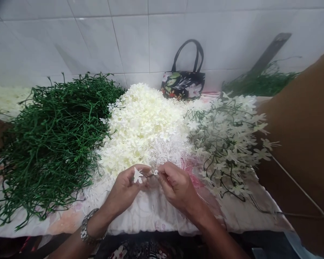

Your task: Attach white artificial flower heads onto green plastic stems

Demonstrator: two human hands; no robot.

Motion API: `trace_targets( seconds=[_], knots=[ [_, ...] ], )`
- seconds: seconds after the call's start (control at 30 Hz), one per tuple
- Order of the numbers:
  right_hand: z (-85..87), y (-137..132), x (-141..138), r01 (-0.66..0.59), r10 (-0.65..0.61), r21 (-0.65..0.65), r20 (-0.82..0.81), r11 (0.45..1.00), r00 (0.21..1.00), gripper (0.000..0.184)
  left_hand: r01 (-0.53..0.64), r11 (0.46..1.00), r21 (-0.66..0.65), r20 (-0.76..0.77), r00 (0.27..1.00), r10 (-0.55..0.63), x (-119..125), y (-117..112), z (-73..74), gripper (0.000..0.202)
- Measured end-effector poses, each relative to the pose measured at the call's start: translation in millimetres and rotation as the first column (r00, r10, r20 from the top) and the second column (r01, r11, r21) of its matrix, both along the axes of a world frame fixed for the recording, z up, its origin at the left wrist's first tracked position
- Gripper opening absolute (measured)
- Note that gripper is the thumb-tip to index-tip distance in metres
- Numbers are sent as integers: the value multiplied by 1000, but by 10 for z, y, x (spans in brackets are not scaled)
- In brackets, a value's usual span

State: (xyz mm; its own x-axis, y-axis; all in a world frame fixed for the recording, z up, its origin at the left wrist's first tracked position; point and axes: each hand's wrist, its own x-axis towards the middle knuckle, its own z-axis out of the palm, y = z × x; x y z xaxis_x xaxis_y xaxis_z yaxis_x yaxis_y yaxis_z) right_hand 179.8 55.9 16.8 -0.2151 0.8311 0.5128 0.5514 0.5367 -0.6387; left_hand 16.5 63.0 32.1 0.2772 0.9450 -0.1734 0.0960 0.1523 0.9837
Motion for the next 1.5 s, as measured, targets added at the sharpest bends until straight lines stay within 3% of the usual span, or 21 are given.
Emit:
trace_targets(
  seconds=[0.17,0.3,0.4,0.5,0.63,0.73,0.93,1.07,1.33,1.5],
  knots=[
    [23,-101,0,60,-64,70,55,996,996,13,-196,965,174,-29,979,204,-35,-101,15,25],
    [-30,-167,2,114,-124,81,133,990,983,14,-251,956,150,5,967,253,-3,-180,-18,12],
    [-36,-236,21,95,-104,51,231,994,967,11,-242,970,22,18,970,242,32,-200,-58,16],
    [63,-289,37,77,-83,35,267,996,960,9,-217,976,-37,1,976,217,45,-189,-78,17],
    [271,-249,5,-27,13,58,233,998,972,32,-127,992,-17,-24,992,127,65,-167,-42,17],
    [337,-162,-41,-159,139,88,206,983,969,25,-46,999,29,-58,997,48,89,-162,-11,20],
    [227,-89,-53,-166,158,73,100,984,982,16,-65,998,-12,40,997,65,79,-191,-16,9],
    [151,-94,-60,-137,134,48,49,989,990,15,-129,991,-34,96,987,132,66,-207,-68,12],
    [125,-66,-92,-126,126,-58,-12,990,992,10,-139,980,-142,255,951,172,59,-210,-192,14],
    [81,-51,-133,-110,109,-24,-8,994,994,14,-151,977,-152,233,955,184,77,-214,-206,14]
  ],
)
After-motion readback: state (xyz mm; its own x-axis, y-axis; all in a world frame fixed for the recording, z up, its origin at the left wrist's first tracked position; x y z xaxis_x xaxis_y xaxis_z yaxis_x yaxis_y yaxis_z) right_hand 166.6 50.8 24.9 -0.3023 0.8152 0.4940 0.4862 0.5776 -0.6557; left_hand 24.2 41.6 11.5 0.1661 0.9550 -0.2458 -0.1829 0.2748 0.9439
